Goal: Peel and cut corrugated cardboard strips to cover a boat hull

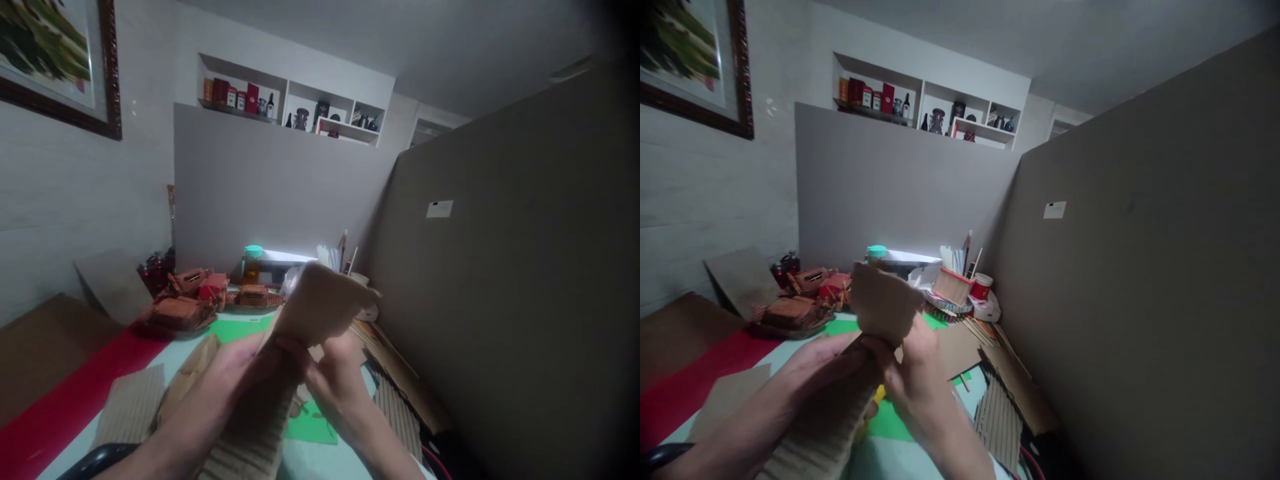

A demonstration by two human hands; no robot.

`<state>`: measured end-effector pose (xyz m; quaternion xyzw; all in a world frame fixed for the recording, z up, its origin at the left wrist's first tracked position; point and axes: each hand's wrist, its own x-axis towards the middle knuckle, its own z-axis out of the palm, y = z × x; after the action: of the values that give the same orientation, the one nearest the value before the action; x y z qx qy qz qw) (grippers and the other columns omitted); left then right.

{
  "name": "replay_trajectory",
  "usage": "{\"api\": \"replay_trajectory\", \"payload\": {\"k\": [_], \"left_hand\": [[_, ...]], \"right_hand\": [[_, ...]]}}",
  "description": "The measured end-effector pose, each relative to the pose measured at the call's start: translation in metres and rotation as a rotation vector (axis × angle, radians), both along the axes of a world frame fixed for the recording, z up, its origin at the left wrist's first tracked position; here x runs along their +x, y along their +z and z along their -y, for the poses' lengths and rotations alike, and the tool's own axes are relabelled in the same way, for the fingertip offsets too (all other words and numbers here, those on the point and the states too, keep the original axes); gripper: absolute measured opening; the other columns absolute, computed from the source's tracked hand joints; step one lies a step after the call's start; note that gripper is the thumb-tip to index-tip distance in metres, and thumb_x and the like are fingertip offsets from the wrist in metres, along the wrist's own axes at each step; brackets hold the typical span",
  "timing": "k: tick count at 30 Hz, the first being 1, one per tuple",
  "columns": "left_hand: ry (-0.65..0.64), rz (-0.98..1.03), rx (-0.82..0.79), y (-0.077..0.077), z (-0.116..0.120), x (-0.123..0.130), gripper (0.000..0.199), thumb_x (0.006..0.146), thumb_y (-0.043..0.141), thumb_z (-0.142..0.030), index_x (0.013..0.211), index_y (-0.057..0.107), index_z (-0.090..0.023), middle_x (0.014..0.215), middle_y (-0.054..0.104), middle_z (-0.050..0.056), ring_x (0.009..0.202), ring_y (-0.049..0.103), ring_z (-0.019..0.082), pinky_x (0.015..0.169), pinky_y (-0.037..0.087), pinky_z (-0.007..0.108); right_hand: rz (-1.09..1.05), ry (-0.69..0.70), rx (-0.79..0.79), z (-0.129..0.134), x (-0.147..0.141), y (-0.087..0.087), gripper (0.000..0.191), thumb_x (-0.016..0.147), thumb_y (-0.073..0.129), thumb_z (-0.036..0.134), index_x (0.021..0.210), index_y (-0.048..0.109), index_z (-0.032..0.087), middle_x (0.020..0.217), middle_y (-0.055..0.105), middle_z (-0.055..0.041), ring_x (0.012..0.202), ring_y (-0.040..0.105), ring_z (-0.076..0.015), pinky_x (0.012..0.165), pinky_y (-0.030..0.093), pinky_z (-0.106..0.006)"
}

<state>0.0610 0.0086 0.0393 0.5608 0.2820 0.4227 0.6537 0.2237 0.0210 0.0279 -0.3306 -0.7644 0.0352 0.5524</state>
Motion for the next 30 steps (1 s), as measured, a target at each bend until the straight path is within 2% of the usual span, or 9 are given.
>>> {"api": "replay_trajectory", "payload": {"k": [3,7,12,16,20,25,27,30], "left_hand": [[-0.033,0.000,-0.071,-0.005,-0.002,0.001,0.026,0.091,0.058,-0.039,0.087,0.067,-0.016,0.069,0.062,0.001,0.061,0.061,0.016,0.057,0.048,0.026],[-0.028,0.001,-0.090,-0.008,0.001,0.001,0.025,0.091,0.060,-0.039,0.087,0.067,-0.015,0.066,0.065,0.001,0.057,0.062,0.014,0.053,0.047,0.022],[-0.009,-0.009,-0.164,-0.005,0.005,0.003,0.025,0.090,0.064,-0.038,0.104,0.067,-0.016,0.068,0.066,-0.002,0.061,0.066,0.012,0.053,0.049,0.019],[-0.018,-0.032,-0.202,-0.006,0.012,0.004,0.028,0.091,0.063,-0.035,0.111,0.065,-0.017,0.074,0.070,0.000,0.062,0.070,0.014,0.057,0.055,0.023],[-0.018,-0.078,-0.208,-0.006,0.016,0.005,0.027,0.091,0.062,-0.035,0.109,0.066,-0.015,0.076,0.072,0.002,0.064,0.073,0.016,0.056,0.055,0.021],[0.019,-0.073,-0.225,-0.006,0.016,0.008,0.029,0.088,0.066,-0.039,0.107,0.069,-0.018,0.076,0.072,0.001,0.067,0.073,0.017,0.062,0.059,0.024],[0.009,-0.087,-0.207,-0.007,0.019,0.008,0.030,0.087,0.066,-0.041,0.106,0.070,-0.019,0.077,0.072,0.001,0.067,0.073,0.018,0.060,0.057,0.023],[-0.040,-0.110,-0.177,-0.010,0.028,0.007,0.037,0.079,0.073,-0.047,0.106,0.073,-0.022,0.072,0.070,0.000,0.066,0.070,0.019,0.059,0.056,0.025]], "right_hand": [[0.003,-0.042,0.020,-0.009,0.001,-0.010,0.014,0.093,0.055,0.019,0.083,0.066,0.018,0.080,0.067,-0.0036,0.071,0.060,-0.0173,0.065,0.046,-0.026],[-0.008,-0.082,0.014,-0.008,0.000,-0.013,0.018,0.093,0.050,0.017,0.086,0.067,0.017,0.077,0.067,-0.0055,0.068,0.059,-0.0186,0.063,0.045,-0.028],[-0.058,-0.013,-0.088,-0.001,0.002,-0.001,0.018,0.093,0.051,0.016,0.087,0.068,0.019,0.086,0.070,-0.0034,0.080,0.064,-0.0181,0.072,0.047,-0.026],[-0.192,-0.029,-0.179,-0.006,0.015,0.008,0.017,0.093,0.056,0.023,0.083,0.069,0.017,0.079,0.070,-0.0024,0.072,0.063,-0.0172,0.067,0.048,-0.026],[-0.313,-0.062,-0.243,-0.010,0.025,0.014,0.016,0.091,0.060,0.026,0.083,0.070,0.016,0.076,0.069,-0.0023,0.068,0.060,-0.0164,0.064,0.047,-0.027],[-0.358,-0.042,-0.273,-0.010,0.021,0.017,0.019,0.087,0.063,0.027,0.071,0.067,0.017,0.069,0.065,-0.0002,0.070,0.062,-0.0171,0.066,0.049,-0.028],[-0.388,-0.075,-0.270,-0.013,0.027,0.020,0.023,0.085,0.064,0.031,0.067,0.065,0.017,0.064,0.063,-0.0002,0.065,0.061,-0.0169,0.061,0.049,-0.028],[-0.486,-0.208,-0.215,-0.021,0.057,0.027,0.035,0.083,0.064,0.044,0.062,0.058,0.017,0.054,0.057,0.0003,0.051,0.055,-0.0159,0.050,0.046,-0.028]]}}
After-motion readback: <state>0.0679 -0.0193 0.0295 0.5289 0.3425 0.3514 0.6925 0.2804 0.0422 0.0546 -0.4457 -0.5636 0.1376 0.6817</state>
